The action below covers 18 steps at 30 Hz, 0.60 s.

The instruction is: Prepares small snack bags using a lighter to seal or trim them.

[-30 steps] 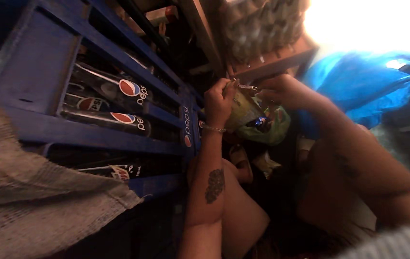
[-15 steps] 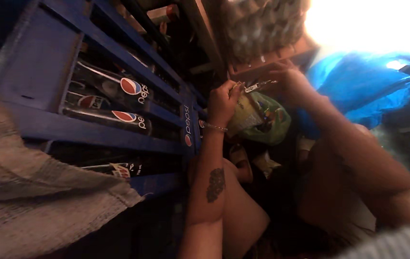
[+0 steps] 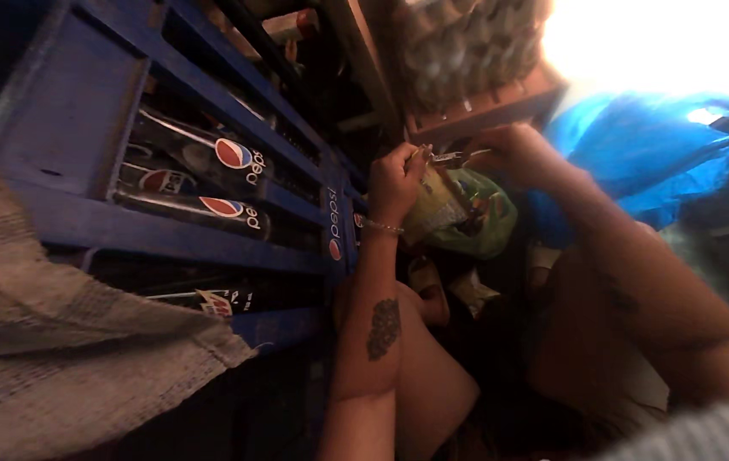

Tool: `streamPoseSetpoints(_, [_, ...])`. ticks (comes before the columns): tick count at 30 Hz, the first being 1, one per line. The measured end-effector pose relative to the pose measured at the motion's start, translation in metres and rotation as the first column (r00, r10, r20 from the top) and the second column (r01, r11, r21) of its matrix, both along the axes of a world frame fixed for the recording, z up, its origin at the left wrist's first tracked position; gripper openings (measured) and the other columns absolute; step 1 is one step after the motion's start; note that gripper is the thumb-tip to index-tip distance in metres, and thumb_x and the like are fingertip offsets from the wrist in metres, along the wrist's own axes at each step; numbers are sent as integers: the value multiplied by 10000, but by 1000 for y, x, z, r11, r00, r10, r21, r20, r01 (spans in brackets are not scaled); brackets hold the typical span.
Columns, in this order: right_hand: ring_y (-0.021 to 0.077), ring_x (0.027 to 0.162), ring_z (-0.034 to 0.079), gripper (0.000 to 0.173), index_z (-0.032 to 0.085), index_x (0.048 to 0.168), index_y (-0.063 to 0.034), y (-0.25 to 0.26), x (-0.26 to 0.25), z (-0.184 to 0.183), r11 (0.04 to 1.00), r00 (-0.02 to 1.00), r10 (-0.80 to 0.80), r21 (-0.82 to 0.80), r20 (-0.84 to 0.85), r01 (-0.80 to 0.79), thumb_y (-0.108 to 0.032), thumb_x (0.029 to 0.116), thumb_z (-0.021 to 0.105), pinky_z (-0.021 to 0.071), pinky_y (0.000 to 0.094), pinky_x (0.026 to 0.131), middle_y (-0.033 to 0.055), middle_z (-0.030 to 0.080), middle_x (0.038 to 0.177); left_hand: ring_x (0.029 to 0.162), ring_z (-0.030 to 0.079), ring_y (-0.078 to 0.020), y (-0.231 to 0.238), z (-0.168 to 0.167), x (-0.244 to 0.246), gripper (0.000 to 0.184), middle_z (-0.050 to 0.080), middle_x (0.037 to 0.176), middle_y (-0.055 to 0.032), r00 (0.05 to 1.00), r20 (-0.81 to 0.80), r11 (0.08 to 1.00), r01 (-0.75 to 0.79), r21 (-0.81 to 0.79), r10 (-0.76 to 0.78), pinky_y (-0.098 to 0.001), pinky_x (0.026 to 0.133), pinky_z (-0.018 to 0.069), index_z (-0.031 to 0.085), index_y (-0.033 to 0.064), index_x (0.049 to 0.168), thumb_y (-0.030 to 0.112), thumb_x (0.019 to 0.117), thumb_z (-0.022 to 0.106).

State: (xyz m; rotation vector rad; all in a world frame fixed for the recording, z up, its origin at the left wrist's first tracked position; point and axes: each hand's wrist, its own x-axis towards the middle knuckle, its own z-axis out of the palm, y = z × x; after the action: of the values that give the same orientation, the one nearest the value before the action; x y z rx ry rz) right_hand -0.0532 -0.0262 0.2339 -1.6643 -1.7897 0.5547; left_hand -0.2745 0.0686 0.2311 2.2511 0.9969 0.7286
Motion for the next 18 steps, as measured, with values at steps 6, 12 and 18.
streamPoseSetpoints(6, [387, 1221, 569, 174, 767, 1084, -69, 5, -3, -8, 955, 989, -100, 290, 108, 64, -146, 931, 732, 474, 560, 997, 147, 673, 1241, 768, 666, -183, 0, -1, 1, 287, 698, 863, -121, 999, -38, 999, 37, -16, -37, -382, 760, 548, 703, -5, 1035, 218, 1071, 527])
streamPoseSetpoints(12, [317, 1015, 687, 204, 741, 1088, -56, 2, -3, -6, 978, 996, -29, 207, 84, 11, -218, 997, 657, 534, 548, 889, 136, 720, 1056, 763, 641, -136, 2, 0, -2, 275, 688, 860, -97, 1000, 24, 1000, -2, -11, 2, -337, 752, 531, 702, 3, 1045, 214, 1065, 526])
streamPoseSetpoints(18, [230, 755, 672, 249, 687, 1071, -67, 1, -4, 0, 997, 999, 12, -79, -53, -16, -293, 969, 711, 555, 504, 722, 81, 693, 853, 915, 702, -230, 2, -7, 0, 272, 734, 961, -144, 998, 61, 990, -9, 140, 1, -443, 938, 523, 713, -12, 1105, 190, 1061, 536])
